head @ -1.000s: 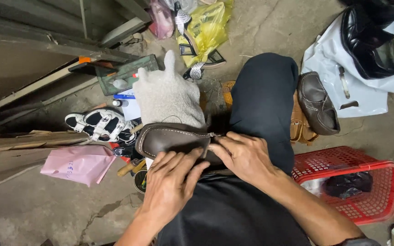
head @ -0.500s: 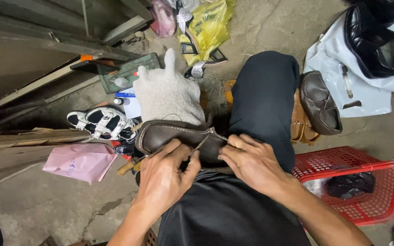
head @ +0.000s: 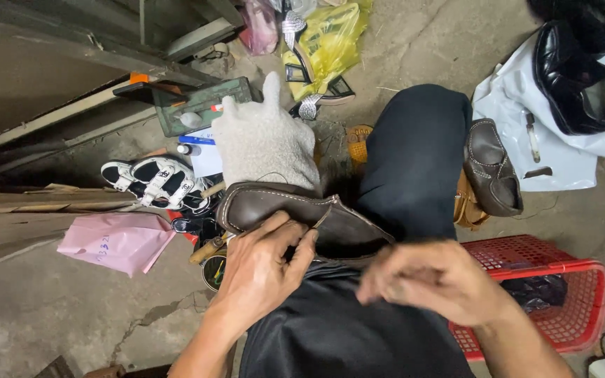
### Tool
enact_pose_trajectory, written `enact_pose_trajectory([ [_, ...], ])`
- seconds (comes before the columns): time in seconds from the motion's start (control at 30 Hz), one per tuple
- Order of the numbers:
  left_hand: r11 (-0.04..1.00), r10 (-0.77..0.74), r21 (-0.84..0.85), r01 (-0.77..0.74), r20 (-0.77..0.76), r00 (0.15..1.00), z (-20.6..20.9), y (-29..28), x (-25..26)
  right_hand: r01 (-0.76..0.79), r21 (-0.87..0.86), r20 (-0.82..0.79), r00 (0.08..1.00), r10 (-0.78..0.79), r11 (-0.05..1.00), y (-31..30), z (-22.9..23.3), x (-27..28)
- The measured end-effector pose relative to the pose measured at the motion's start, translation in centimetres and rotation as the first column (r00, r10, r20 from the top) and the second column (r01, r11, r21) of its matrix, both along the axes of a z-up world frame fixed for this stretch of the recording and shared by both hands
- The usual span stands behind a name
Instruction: The person sits on the floor and sews a brown leather shoe using a needle and thread. They repeatedly push the needle through the shoe's upper and pull the thread tight to secure the stitching.
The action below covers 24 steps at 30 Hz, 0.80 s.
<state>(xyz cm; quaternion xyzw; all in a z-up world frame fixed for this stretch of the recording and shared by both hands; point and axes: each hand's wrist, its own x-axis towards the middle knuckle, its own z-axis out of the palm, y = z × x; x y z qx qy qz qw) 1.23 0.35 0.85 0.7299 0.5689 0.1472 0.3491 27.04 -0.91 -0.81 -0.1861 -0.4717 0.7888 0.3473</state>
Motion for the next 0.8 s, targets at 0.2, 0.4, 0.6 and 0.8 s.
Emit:
enact_pose_trajectory([
  [0.2,0.998,-0.058,-0.015,0.059,0.04,0.998,-0.2,-0.3,-1.0,0.192,-0.121,0.661,0.748,-0.065,0.974,0.5,-5.2,-4.6],
  [0.4,0.955,0.152,0.18,-0.234,0.38,0.913,-2.9,-2.8,-8.6,0.164,-0.158,0.611,0.791,-0.034,0.974,1.4,-6.3,-6.1],
  [0.6,0.979,0.109,-0.19,-0.07,0.207,0.972,-10.3,-3.6,-16.7,0.261,-0.474,0.482,0.876,0.0,0.841,0.8,-8.9,-7.9],
  [0.8,0.851,0.359,-0.517,-0.094,0.442,0.822,-13.7,-5.1,-18.1,0.232,-0.702,0.301,0.953,-0.014,0.673,0.6,-10.4,-8.0],
])
